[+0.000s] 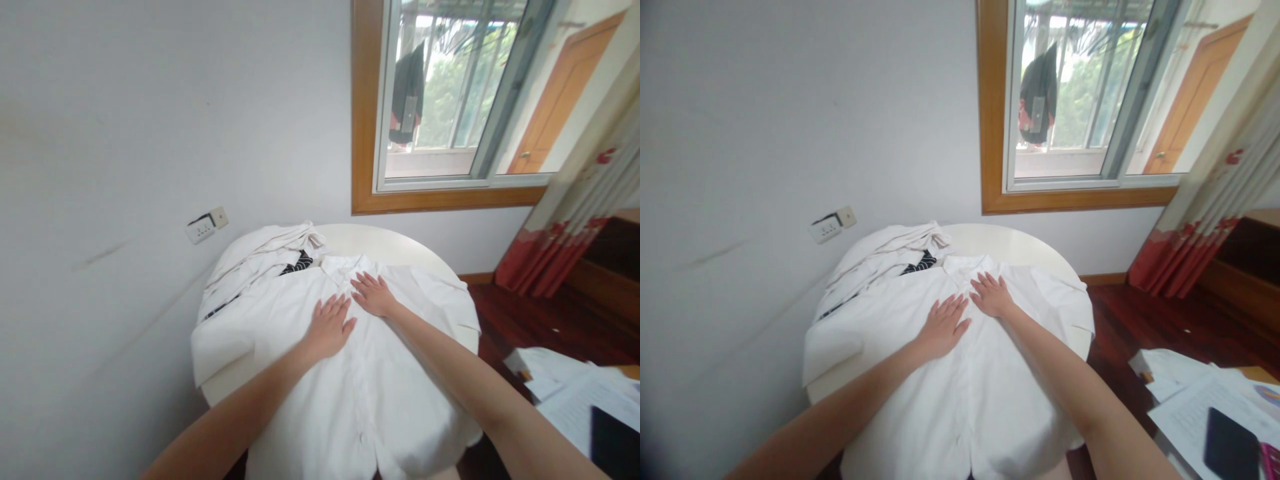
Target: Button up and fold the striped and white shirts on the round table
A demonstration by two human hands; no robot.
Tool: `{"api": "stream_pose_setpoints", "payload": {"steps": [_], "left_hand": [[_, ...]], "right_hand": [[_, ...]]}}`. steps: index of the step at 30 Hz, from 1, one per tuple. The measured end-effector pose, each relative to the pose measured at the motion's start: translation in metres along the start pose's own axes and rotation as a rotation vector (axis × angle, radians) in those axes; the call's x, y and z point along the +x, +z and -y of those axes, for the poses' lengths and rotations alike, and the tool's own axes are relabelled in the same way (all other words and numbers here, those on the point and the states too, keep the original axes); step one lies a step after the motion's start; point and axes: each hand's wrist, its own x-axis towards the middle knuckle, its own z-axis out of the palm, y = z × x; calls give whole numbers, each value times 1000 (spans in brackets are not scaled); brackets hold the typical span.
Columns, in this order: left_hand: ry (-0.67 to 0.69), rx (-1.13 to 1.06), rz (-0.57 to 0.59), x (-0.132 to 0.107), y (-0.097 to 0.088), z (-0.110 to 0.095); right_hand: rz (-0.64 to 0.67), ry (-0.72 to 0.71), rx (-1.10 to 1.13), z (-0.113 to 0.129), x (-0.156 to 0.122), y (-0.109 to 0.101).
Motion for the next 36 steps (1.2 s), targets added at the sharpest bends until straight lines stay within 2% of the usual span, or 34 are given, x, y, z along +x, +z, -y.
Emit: {"api": "stream_pose_setpoints", "payload": {"steps": [2,4,6,8,10,12,14,16,19,22,24,27,30,33,36], "left_hand": [[-4,-11,1,-3,3,-3],[-7,-21,4,-4,4,-5],[-5,-30,2,-1,4,-3],[-6,-36,-11,5,1,6],[-26,-19,-43,12,-4,24],[-51,25,-53,15,-9,50],[-65,67,-6,12,-13,79],[-78,100,41,3,-16,108],[-136,162,11,-15,-19,143],[-197,201,-44,-32,-22,170],[-217,223,-55,-42,-25,180],[-213,285,-46,-48,-35,181],[-224,395,-29,-40,-52,162],[-189,444,-42,-16,-67,132],[-103,358,-93,18,-64,102]], "right_hand": [[-4,18,1,3,-2,-5],[-60,10,-9,8,-4,-12],[-129,-70,-19,16,-6,-17],[-134,-170,2,23,-7,-17],[-82,-205,51,29,-6,-14],[-49,-182,96,31,-5,-10],[-50,-157,119,30,-4,-8],[-55,-152,120,29,-4,-9],[-56,-169,103,29,-5,-12],[-53,-185,92,29,-5,-10],[-45,-177,91,29,-4,-7],[-44,-141,101,28,-3,-2],[-40,-121,113,28,-3,-1],[-48,-110,117,29,-3,-1],[-88,-77,102,28,-2,1]]}}
